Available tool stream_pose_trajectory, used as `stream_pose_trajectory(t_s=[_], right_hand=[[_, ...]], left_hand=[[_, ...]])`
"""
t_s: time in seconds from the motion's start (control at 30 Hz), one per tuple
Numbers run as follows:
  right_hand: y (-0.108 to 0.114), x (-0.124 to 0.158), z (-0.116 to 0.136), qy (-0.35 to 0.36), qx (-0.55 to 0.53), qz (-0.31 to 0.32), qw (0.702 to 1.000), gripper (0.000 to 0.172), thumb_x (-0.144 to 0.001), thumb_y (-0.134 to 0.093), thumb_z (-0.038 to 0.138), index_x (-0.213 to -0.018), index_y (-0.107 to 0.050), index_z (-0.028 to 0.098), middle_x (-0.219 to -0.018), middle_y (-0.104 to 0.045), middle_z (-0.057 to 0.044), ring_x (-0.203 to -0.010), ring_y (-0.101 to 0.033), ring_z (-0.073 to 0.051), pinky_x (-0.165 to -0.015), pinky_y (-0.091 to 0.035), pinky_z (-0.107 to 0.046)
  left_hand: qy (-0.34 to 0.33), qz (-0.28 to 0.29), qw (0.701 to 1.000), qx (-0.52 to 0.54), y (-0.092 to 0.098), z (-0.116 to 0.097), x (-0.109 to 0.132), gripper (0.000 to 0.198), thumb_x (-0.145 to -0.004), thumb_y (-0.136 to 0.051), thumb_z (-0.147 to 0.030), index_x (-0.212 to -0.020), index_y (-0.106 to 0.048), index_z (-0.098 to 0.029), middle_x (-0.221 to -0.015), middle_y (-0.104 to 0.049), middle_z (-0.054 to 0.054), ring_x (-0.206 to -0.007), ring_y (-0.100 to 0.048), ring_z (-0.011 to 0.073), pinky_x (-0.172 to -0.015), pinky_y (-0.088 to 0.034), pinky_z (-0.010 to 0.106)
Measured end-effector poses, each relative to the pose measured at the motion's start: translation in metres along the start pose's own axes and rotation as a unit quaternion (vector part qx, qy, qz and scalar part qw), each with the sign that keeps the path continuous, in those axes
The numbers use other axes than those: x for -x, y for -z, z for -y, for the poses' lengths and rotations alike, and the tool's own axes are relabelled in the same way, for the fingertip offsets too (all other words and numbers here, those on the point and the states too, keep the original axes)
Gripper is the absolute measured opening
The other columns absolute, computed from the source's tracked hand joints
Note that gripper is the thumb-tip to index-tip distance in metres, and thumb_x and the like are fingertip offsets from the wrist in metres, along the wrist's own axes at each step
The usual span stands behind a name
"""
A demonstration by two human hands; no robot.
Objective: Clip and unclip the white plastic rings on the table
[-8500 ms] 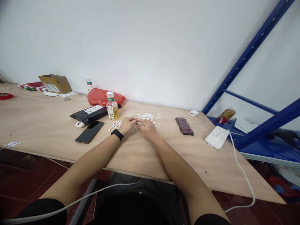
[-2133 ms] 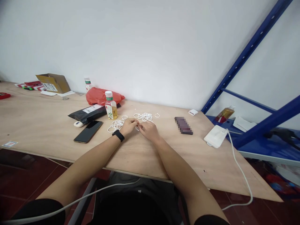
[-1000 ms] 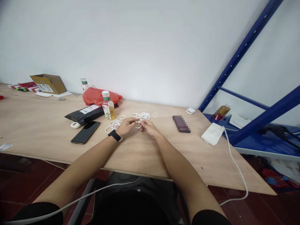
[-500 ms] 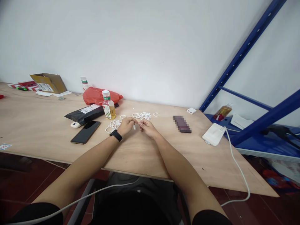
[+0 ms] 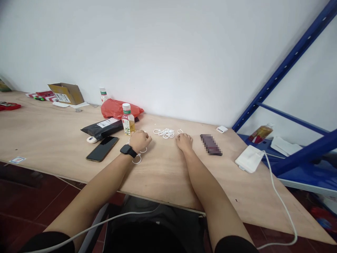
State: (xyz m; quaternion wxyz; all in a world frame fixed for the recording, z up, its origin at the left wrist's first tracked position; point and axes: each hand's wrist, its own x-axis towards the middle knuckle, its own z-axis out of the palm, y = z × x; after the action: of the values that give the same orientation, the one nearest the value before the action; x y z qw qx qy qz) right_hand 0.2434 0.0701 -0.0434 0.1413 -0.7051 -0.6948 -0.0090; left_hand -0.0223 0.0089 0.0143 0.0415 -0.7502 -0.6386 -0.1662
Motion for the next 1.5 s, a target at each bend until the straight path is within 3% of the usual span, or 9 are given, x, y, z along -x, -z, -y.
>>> stream_pose_trajectory(t_s=[0.17,0.37,0.53,0.7,0.87,1.0,1.23,1.4,1.5], right_hand=[[0.004,0.005,-0.005,0.032,0.006,-0.029,0.999,0.035,-0.091,-0.045,0.033,-0.12,-0.059,0.021,-0.125,-0.059,-0.012,-0.116,-0.05,-0.028,-0.099,-0.036,-0.042],[0.001,-0.004,-0.006,0.002,0.036,0.017,0.999,0.054,-0.092,-0.039,0.055,-0.137,-0.048,0.025,-0.153,-0.034,-0.011,-0.137,-0.027,-0.039,-0.106,-0.019,-0.063],[0.004,0.002,-0.007,0.038,0.04,-0.024,0.998,0.035,-0.093,-0.044,0.041,-0.115,-0.061,0.019,-0.13,-0.057,-0.015,-0.125,-0.042,-0.031,-0.109,-0.015,-0.06],[0.005,-0.003,-0.003,0.034,0.026,-0.02,0.999,0.048,-0.092,-0.045,0.047,-0.134,-0.048,0.024,-0.143,-0.046,-0.013,-0.13,-0.037,-0.034,-0.105,-0.024,-0.057],[0.01,0.004,0.001,0.017,0.035,-0.019,0.999,0.033,-0.092,-0.044,0.04,-0.108,-0.062,0.018,-0.122,-0.06,-0.014,-0.115,-0.05,-0.03,-0.097,-0.035,-0.045],[0.014,0.018,0.002,0.051,0.049,-0.025,0.997,0.025,-0.091,-0.045,0.033,-0.094,-0.064,0.017,-0.109,-0.064,-0.013,-0.105,-0.054,-0.027,-0.096,-0.035,-0.04],[0.011,0.007,0.011,0.057,0.024,-0.029,0.998,0.041,-0.093,-0.044,0.032,-0.132,-0.049,0.022,-0.142,-0.047,-0.012,-0.126,-0.042,-0.028,-0.101,-0.034,-0.041],[0.014,0.013,0.005,0.058,-0.005,-0.014,0.998,0.026,-0.092,-0.043,0.022,-0.109,-0.063,0.021,-0.117,-0.065,-0.01,-0.113,-0.053,-0.027,-0.097,-0.036,-0.04],[0.014,0.025,0.006,0.088,-0.13,-0.028,0.987,0.017,-0.09,-0.049,0.025,-0.099,-0.064,0.02,-0.105,-0.068,-0.009,-0.104,-0.057,-0.024,-0.091,-0.04,-0.037]], left_hand=[[-0.132,-0.01,0.986,0.104,-0.011,-0.018,0.007,0.031,-0.089,-0.045,-0.031,-0.088,-0.074,-0.018,-0.094,-0.069,0.01,-0.092,-0.061,0.022,-0.086,-0.045,0.034],[-0.285,0.049,0.948,0.137,-0.04,-0.041,0.015,0.038,-0.087,-0.056,-0.045,-0.11,-0.069,-0.019,-0.105,-0.066,0.01,-0.102,-0.059,0.0241,-0.094,-0.045,0.037],[-0.256,0.009,0.96,0.111,-0.048,-0.027,-0.001,0.037,-0.091,-0.05,-0.044,-0.114,-0.065,-0.019,-0.111,-0.063,0.01,-0.106,-0.056,0.0243,-0.096,-0.043,0.039],[-0.223,-0.035,0.97,0.087,-0.038,-0.012,-0.012,0.033,-0.092,-0.05,-0.04,-0.108,-0.068,-0.017,-0.107,-0.064,0.012,-0.102,-0.056,0.0261,-0.093,-0.044,0.041],[-0.208,-0.075,0.969,0.109,-0.025,-0.013,-0.009,0.029,-0.092,-0.051,-0.037,-0.103,-0.07,-0.018,-0.103,-0.067,0.01,-0.098,-0.057,0.0247,-0.09,-0.045,0.039],[-0.23,-0.052,0.962,0.137,-0.026,-0.019,-0.007,0.029,-0.091,-0.052,-0.037,-0.102,-0.07,-0.018,-0.1,-0.068,0.01,-0.098,-0.06,0.0234,-0.091,-0.046,0.037],[-0.227,-0.01,0.963,0.142,-0.023,-0.022,-0.001,0.029,-0.09,-0.053,-0.038,-0.099,-0.071,-0.017,-0.097,-0.07,0.009,-0.097,-0.062,0.0234,-0.089,-0.047,0.036],[-0.233,-0.003,0.962,0.142,-0.023,-0.021,-0.001,0.03,-0.091,-0.051,-0.037,-0.1,-0.071,-0.017,-0.097,-0.07,0.009,-0.098,-0.061,0.0235,-0.091,-0.048,0.036],[-0.249,-0.005,0.957,0.146,-0.022,-0.023,-0.001,0.031,-0.091,-0.051,-0.037,-0.106,-0.07,-0.017,-0.104,-0.069,0.01,-0.103,-0.061,0.0243,-0.095,-0.046,0.038]])
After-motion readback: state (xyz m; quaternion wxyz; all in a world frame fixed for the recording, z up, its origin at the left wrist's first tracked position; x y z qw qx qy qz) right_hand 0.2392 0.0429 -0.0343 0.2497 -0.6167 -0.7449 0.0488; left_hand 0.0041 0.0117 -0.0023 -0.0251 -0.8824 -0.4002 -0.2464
